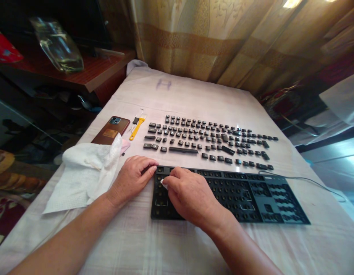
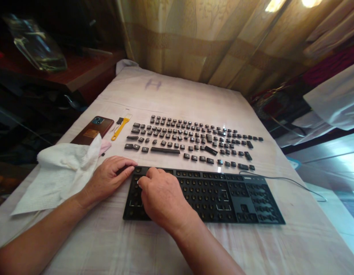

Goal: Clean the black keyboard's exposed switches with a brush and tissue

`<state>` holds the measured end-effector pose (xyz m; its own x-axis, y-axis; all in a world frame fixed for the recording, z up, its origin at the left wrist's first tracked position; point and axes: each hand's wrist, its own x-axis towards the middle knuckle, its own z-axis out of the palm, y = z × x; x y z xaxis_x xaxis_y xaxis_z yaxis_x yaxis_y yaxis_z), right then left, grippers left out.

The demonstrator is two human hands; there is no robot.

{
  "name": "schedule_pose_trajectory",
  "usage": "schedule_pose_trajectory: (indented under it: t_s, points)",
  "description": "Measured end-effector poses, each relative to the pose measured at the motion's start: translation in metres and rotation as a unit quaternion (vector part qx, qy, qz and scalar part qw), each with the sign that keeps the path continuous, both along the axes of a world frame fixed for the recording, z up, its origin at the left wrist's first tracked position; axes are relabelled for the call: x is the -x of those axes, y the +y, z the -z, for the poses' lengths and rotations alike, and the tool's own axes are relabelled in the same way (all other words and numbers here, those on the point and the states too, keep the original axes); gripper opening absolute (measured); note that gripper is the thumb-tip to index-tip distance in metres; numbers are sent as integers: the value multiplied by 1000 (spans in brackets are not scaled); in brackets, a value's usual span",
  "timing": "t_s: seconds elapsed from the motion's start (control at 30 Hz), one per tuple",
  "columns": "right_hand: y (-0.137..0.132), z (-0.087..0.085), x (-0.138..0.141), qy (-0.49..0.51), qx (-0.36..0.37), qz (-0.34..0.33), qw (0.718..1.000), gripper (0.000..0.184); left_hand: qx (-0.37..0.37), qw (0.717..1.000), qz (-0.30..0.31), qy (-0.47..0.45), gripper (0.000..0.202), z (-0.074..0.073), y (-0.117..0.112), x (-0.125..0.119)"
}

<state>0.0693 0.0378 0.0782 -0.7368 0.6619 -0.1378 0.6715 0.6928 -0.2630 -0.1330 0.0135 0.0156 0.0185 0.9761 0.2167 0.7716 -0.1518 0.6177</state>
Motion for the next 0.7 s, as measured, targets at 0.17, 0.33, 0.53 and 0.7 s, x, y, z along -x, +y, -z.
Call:
schedule_pose_trajectory:
  t_s: [0.17, 0.33, 0.53, 0.7]
  points:
    - [0, 2, -10, 33, 17, 38, 999, 20, -2, 1000, 3, 0, 25, -1, -1, -1]
    - [-1, 2, -14, -6, 20, 57, 998, 20, 1, 1000, 3, 5, 23, 0, -2, -1]
    - [-7, 1, -13, -29, 3, 48, 998, 20, -5, 1000, 3, 8, 22, 0, -2, -1]
    - [-3, -2, -16, -43, -1, 68, 997, 22, 7, 1000, 0, 6, 21, 0, -2, -1]
